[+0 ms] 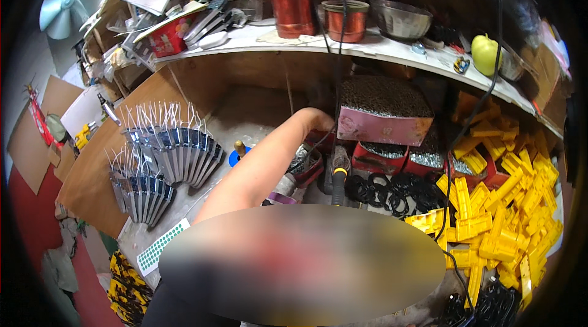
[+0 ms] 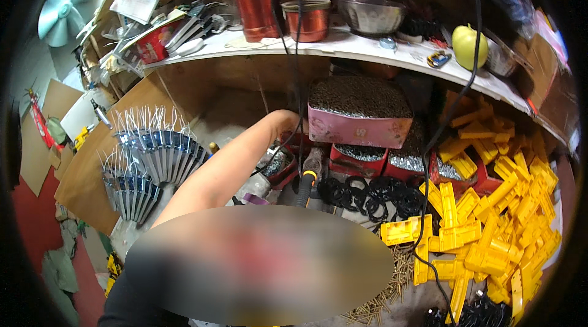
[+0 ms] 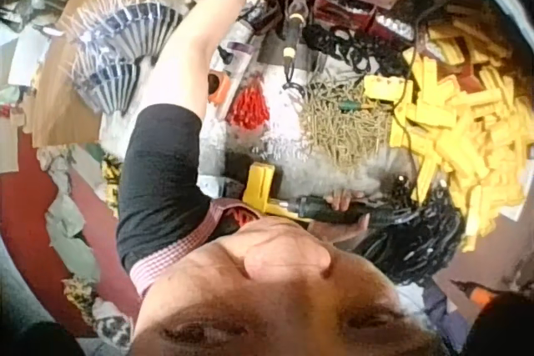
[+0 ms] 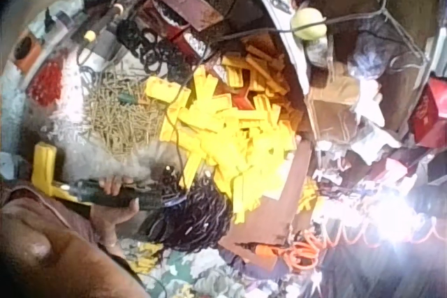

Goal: Assembling a yellow handheld electronic tool using screws, internal wiring, and a soldering iron.

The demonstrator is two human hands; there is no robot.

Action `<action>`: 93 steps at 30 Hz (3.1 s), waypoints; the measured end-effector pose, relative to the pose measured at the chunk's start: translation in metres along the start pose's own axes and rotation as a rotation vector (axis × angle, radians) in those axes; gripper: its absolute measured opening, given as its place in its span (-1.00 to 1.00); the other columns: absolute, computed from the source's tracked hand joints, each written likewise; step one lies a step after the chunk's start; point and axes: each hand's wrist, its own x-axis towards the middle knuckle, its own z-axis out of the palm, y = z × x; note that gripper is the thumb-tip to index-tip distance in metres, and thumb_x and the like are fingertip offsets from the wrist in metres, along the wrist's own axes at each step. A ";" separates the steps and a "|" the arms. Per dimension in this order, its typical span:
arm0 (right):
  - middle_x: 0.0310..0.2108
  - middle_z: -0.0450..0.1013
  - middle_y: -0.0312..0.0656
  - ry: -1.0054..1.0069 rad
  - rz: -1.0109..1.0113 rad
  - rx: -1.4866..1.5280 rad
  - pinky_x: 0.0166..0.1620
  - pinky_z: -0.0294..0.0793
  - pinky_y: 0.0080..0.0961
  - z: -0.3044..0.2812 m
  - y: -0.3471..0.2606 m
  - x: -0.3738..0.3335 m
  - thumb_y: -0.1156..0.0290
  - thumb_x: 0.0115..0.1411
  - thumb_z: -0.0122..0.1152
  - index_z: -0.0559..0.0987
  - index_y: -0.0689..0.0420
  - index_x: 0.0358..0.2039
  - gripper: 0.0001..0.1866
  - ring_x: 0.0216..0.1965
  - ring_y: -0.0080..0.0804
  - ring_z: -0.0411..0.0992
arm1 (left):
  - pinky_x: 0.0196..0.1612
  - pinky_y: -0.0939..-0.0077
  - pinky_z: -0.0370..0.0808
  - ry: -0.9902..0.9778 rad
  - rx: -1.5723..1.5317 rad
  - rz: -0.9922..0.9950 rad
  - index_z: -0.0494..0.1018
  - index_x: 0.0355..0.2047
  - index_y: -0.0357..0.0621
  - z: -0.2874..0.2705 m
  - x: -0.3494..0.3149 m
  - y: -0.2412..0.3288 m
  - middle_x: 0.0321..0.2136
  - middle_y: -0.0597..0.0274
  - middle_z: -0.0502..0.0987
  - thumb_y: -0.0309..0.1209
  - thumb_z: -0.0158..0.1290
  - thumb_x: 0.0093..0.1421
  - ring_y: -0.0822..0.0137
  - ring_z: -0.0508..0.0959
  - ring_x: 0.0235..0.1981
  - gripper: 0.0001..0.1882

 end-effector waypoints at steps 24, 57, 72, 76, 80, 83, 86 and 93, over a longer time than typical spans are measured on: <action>-0.51 0.27 -0.27 -0.090 -0.063 -0.069 -0.24 0.44 -0.38 -0.028 -0.005 0.007 -0.01 0.24 0.02 0.42 0.17 -0.03 -0.50 -0.47 -0.45 0.26 | -0.69 0.75 0.04 0.241 -0.647 0.455 0.43 -0.38 -0.11 -0.017 -0.100 -0.010 -0.66 0.48 0.28 -0.19 0.01 0.33 0.62 0.18 -0.70 -0.74; -0.46 0.19 -0.30 -0.209 -0.196 -0.086 -0.14 0.38 -0.41 -0.018 0.002 -0.008 0.15 0.28 -0.04 0.27 0.20 -0.08 -0.61 -0.40 -0.48 0.23 | -0.44 0.51 0.49 0.632 0.875 1.089 0.42 -0.41 -0.06 0.262 -0.243 -0.205 -0.41 0.29 0.37 -0.38 0.16 -0.08 0.34 0.46 -0.39 -0.79; -0.44 0.20 -0.28 -0.227 -0.222 -0.181 -0.13 0.39 -0.43 -0.026 -0.006 -0.008 0.17 0.29 -0.03 0.29 0.23 -0.05 -0.60 -0.38 -0.48 0.25 | -0.34 0.52 0.55 0.527 0.891 1.120 0.49 -0.24 -0.16 0.257 -0.252 -0.205 -0.22 0.22 0.49 -0.38 0.05 -0.03 0.32 0.53 -0.28 -0.70; -0.44 0.19 -0.29 -0.222 -0.184 -0.118 -0.13 0.37 -0.44 -0.024 -0.005 -0.008 0.19 0.28 -0.02 0.26 0.21 -0.05 -0.61 -0.38 -0.49 0.23 | -0.35 0.50 0.55 0.534 0.866 1.087 0.50 -0.24 -0.13 0.256 -0.260 -0.205 -0.20 0.23 0.50 -0.39 0.12 -0.03 0.32 0.54 -0.27 -0.71; -0.44 0.18 -0.30 -0.217 -0.174 -0.097 -0.13 0.35 -0.45 -0.025 -0.004 -0.008 0.20 0.27 -0.01 0.25 0.19 -0.06 -0.63 -0.39 -0.51 0.21 | -0.35 0.47 0.55 0.571 0.818 1.029 0.49 -0.22 -0.13 0.253 -0.270 -0.196 -0.24 0.25 0.48 -0.32 0.22 -0.04 0.31 0.53 -0.30 -0.65; -0.44 0.18 -0.30 -0.233 -0.165 -0.081 -0.13 0.35 -0.46 -0.024 -0.005 -0.007 0.20 0.27 0.00 0.25 0.19 -0.06 -0.63 -0.39 -0.51 0.21 | -0.32 0.42 0.55 0.562 0.769 0.984 0.45 -0.15 -0.15 0.248 -0.277 -0.194 -0.26 0.23 0.46 -0.21 0.26 -0.03 0.25 0.53 -0.27 -0.54; -0.44 0.18 -0.30 -0.234 -0.175 -0.104 -0.13 0.35 -0.46 -0.023 -0.003 -0.008 0.20 0.26 0.00 0.25 0.19 -0.07 -0.63 -0.39 -0.51 0.21 | -0.25 0.33 0.54 0.565 0.598 0.843 0.46 -0.09 -0.13 0.247 -0.282 -0.190 -0.23 0.13 0.49 -0.24 0.33 -0.07 0.09 0.56 -0.30 -0.47; -0.44 0.19 -0.29 -0.221 -0.178 -0.102 -0.12 0.36 -0.45 -0.019 -0.003 -0.008 0.20 0.25 0.01 0.25 0.20 -0.08 -0.62 -0.38 -0.51 0.22 | -0.33 0.28 0.50 0.541 0.560 0.674 0.45 -0.20 -0.14 0.239 -0.286 -0.191 -0.33 0.12 0.43 -0.46 0.23 0.02 0.06 0.54 -0.36 -0.69</action>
